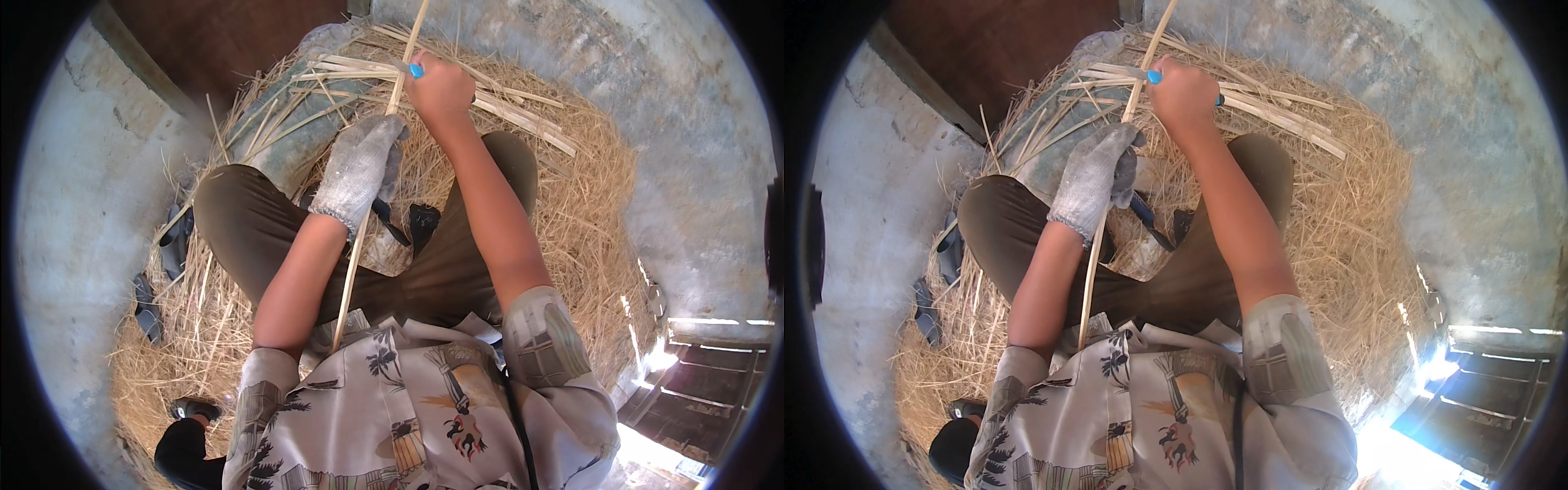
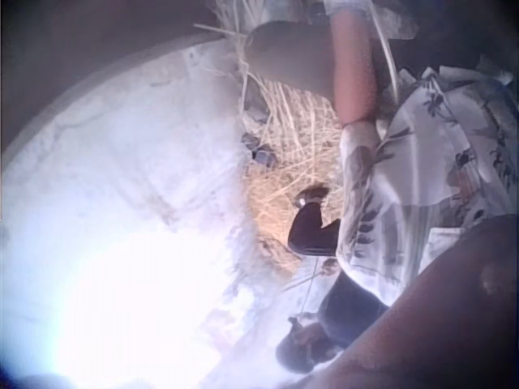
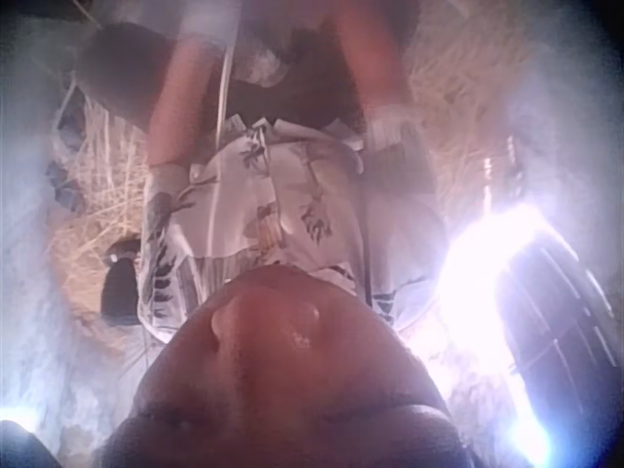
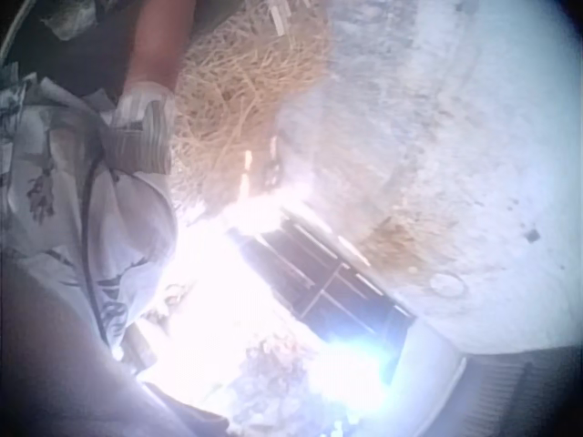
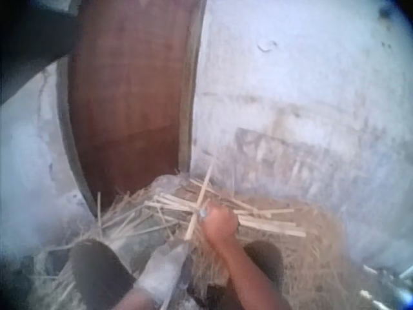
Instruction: The person sits cross-legged on a straw-covered floor and uses a blue utility knife to shave a long, thin bamboo stick. They hold the stick with a gloved left hand and scrape the surface with the knife in their right hand, creating thin shavings that fall onto the floor.
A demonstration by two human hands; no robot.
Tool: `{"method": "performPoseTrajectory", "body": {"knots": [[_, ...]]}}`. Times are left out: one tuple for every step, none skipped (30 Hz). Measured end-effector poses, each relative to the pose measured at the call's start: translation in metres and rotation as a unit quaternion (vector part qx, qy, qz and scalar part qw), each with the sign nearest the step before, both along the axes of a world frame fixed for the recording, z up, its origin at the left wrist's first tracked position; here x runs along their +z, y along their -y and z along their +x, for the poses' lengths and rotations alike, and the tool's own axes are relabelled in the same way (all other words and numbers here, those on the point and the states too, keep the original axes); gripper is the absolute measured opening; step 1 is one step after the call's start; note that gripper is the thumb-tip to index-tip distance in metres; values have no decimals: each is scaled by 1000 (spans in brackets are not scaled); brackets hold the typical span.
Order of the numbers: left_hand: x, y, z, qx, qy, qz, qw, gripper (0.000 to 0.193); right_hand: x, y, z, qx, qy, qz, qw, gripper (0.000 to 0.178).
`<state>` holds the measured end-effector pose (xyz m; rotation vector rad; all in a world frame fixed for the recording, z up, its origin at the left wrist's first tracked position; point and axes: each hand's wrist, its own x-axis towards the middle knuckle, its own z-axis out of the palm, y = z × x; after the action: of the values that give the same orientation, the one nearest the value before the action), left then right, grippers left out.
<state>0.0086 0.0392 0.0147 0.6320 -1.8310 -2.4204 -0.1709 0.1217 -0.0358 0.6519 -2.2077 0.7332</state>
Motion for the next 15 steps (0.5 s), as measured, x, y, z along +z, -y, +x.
{"method": "performPoseTrajectory", "body": {"knots": [[-1,1,1,-6,-5,0,1000,25,0,-1,0,0,7,11,1000,4],[-3,3,2,-12,-9,1,1000,25,0,-1,0,0,13,22,1000,4],[-3,2,2,-19,-16,4,1000,24,0,-2,-2,11,5,8,1000,3],[-2,2,2,-18,-14,9,1000,24,0,0,-6,22,-3,-5,1000,3],[2,2,3,-16,-13,14,1000,23,-1,2,-8,33,-11,-19,999,3],[3,3,2,-15,-10,17,1000,23,1,3,-7,21,4,-9,1000,4],[3,4,3,-19,-9,28,999,23,4,5,-7,9,19,1,1000,6],[1,6,3,-22,-9,38,999,23,6,5,-6,-3,34,11,999,9],[3,6,4,-28,-10,46,998,23,8,2,-13,-70,73,9,995,11],[5,0,8,-57,-12,40,997,24,11,-4,-29,-137,110,10,984,14],[7,-8,16,-86,-15,34,996,24,14,-14,-44,-204,146,11,968,17],[8,-14,23,-110,-16,28,993,24,18,-33,-59,-210,188,-28,959,22],[8,-16,26,-140,-21,36,989,26,25,-49,-65,-215,232,-69,946,27],[7,-18,27,-170,-27,45,984,28,25,-55,-67,-214,240,-59,945,28],[7,-21,29,-201,-32,55,978,30,28,-59,-62,-213,247,-47,944,30]]}}
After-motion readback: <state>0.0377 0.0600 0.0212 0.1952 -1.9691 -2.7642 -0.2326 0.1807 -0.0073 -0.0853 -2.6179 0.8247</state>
